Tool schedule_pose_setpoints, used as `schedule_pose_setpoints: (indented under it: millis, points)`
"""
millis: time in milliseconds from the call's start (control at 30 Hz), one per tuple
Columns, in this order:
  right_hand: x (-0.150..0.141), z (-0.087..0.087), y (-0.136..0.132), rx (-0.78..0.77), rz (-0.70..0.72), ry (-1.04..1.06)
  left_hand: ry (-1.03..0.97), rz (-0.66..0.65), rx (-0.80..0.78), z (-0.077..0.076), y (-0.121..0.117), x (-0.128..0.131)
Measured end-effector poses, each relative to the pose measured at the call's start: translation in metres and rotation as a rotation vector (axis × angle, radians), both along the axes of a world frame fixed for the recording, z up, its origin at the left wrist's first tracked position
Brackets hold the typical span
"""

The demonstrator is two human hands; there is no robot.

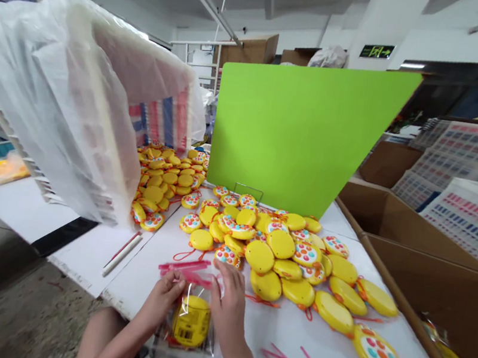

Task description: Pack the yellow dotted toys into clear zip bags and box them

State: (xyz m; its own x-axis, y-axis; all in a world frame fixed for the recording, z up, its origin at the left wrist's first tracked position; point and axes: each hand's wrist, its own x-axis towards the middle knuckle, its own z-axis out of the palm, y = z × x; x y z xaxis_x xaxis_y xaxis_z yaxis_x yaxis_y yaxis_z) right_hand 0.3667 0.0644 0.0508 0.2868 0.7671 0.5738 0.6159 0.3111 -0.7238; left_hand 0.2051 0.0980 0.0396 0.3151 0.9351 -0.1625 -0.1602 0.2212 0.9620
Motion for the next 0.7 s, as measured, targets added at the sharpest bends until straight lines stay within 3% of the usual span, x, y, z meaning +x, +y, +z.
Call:
schedule_pose_setpoints:
  millis: [167, 300, 467, 600, 700]
  points:
    - [-0.018, 0.02, -0.001, 0.026, 0.128, -0.243, 0.023, -0.06, 0.137, 0.015, -0.002, 0.004]
    - [-0.028, 0.03, 0.001, 0.057, 0.093, -0.514, 0.09, -0.098, 0.275, 0.025, -0.004, 0.004]
    - [-0.03, 0.039, 0.002, 0.079, 0.118, -0.65, 0.27, -0.11, 0.419, 0.045, -0.011, 0.003]
    - [-0.029, 0.032, 0.007, 0.018, 0.054, -0.598, 0.353, -0.17, 0.482, 0.05, -0.013, 0.005]
    - [-0.012, 0.015, 0.011, -0.046, -0.087, -0.516, 0.369, -0.205, 0.461, 0.037, -0.01, 0.005]
